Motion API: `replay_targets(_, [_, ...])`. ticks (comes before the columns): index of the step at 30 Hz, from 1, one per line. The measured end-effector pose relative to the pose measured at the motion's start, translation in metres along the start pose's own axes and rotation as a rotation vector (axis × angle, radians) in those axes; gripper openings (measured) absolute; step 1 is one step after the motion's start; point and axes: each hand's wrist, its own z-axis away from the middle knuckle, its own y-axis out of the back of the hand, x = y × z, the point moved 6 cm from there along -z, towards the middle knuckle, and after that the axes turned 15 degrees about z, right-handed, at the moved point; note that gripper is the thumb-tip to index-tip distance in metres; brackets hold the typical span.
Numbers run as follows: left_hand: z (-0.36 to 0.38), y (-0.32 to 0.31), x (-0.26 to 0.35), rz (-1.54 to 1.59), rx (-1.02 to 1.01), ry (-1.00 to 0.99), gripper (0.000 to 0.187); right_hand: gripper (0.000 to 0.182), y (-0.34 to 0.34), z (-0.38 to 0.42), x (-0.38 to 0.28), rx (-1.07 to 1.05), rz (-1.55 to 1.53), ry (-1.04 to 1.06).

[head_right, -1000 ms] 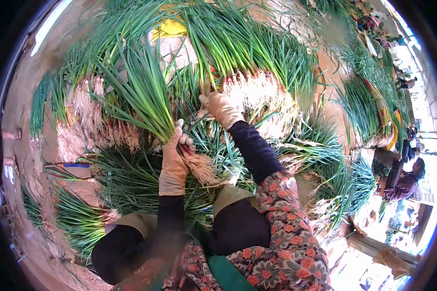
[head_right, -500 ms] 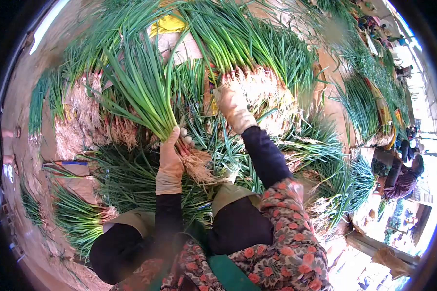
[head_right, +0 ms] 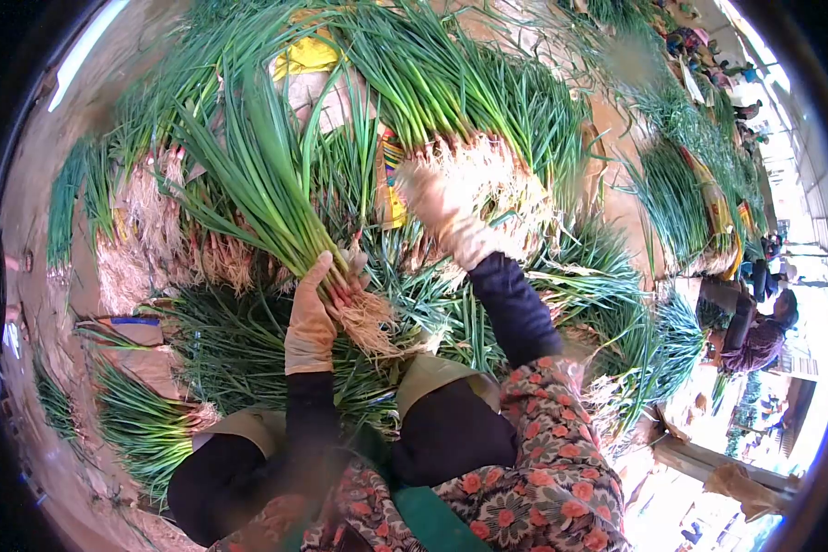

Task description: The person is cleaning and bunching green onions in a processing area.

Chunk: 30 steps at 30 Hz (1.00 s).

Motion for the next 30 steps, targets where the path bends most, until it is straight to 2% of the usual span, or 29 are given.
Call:
replay_targets(2, [0.006, -0.010, 0.000, 0.102, -0.055, 0.032, 0.038, 0.037, 0.037, -0.031, -0.046, 0.299, 1.248, -0.015])
replay_targets(4, [0.005, -0.013, -0.001, 0.177, -0.150, 0.102, 0.039, 0.038, 0.046, -0.049, -0.007, 0.159, 1.354, -0.272])
replay_targets(7, [0.006, -0.016, -0.001, 0.291, -0.235, 0.223, 0.034, 0.043, 0.035, -0.048, 0.006, 0.166, 1.148, -0.179])
replay_targets(8, [0.003, -0.012, 0.002, 0.237, -0.216, 0.180, 0.036, 0.045, 0.016, -0.040, -0.022, 0.155, 1.076, -0.152])
replay_targets(9, [0.000, -0.007, 0.003, 0.186, -0.191, 0.139, 0.037, 0.044, 0.006, -0.019, -0.047, 0.059, 1.170, -0.218])
replay_targets(10, [0.000, -0.004, 0.001, 0.131, -0.164, 0.110, 0.039, 0.041, -0.013, 0.001, -0.029, -0.074, 0.379, -0.238])
replay_targets(11, [0.007, -0.009, 0.001, 0.101, 0.125, 0.037, 0.038, 0.045, -0.032, 0.024, -0.011, -0.147, -0.392, -0.384])
replay_targets(14, [-0.001, 0.016, 0.001, 0.039, 0.035, 0.086, 0.035, 0.038, -0.084, 0.085, -0.079, -0.442, 1.015, -0.066])
replay_targets(16, [-0.003, 0.014, 0.004, 0.016, 0.031, 0.029, 0.031, 0.035, -0.097, 0.101, -0.076, -0.752, 0.958, -0.153])
replay_targets(18, [0.008, -0.005, 0.006, 0.022, 0.069, -0.063, 0.027, 0.031, -0.090, 0.098, -0.079, -0.797, 0.730, 0.020])
replay_targets(19, [0.007, 0.003, 0.005, 0.029, 0.084, -0.013, 0.023, 0.030, -0.085, 0.093, -0.070, -0.769, 0.629, 0.098])
replay_targets(20, [0.003, 0.009, 0.001, 0.060, 0.058, 0.003, 0.023, 0.036, -0.080, 0.083, -0.061, -0.691, 0.553, 0.037])
replay_targets(22, [-0.005, 0.013, -0.008, 0.126, 0.001, 0.040, 0.022, 0.041, -0.066, 0.066, -0.039, -0.379, 0.396, -0.442])
replay_targets(25, [0.005, 0.001, -0.007, 0.045, 0.050, 0.037, 0.021, 0.051, -0.077, 0.033, -0.054, -0.228, 0.256, -0.443])
replay_targets(28, [0.004, -0.001, -0.006, 0.048, 0.060, -0.009, 0.021, 0.051, -0.090, 0.017, 0.013, -0.248, 0.511, -0.273])
replay_targets(29, [0.004, 0.000, -0.004, 0.053, 0.056, -0.024, 0.021, 0.051, -0.094, 0.030, -0.022, -0.341, 0.233, -0.344])
replay_targets(30, [0.002, 0.007, -0.001, 0.000, 0.059, -0.033, 0.022, 0.046, -0.087, 0.035, -0.037, -0.542, 0.332, -0.584])
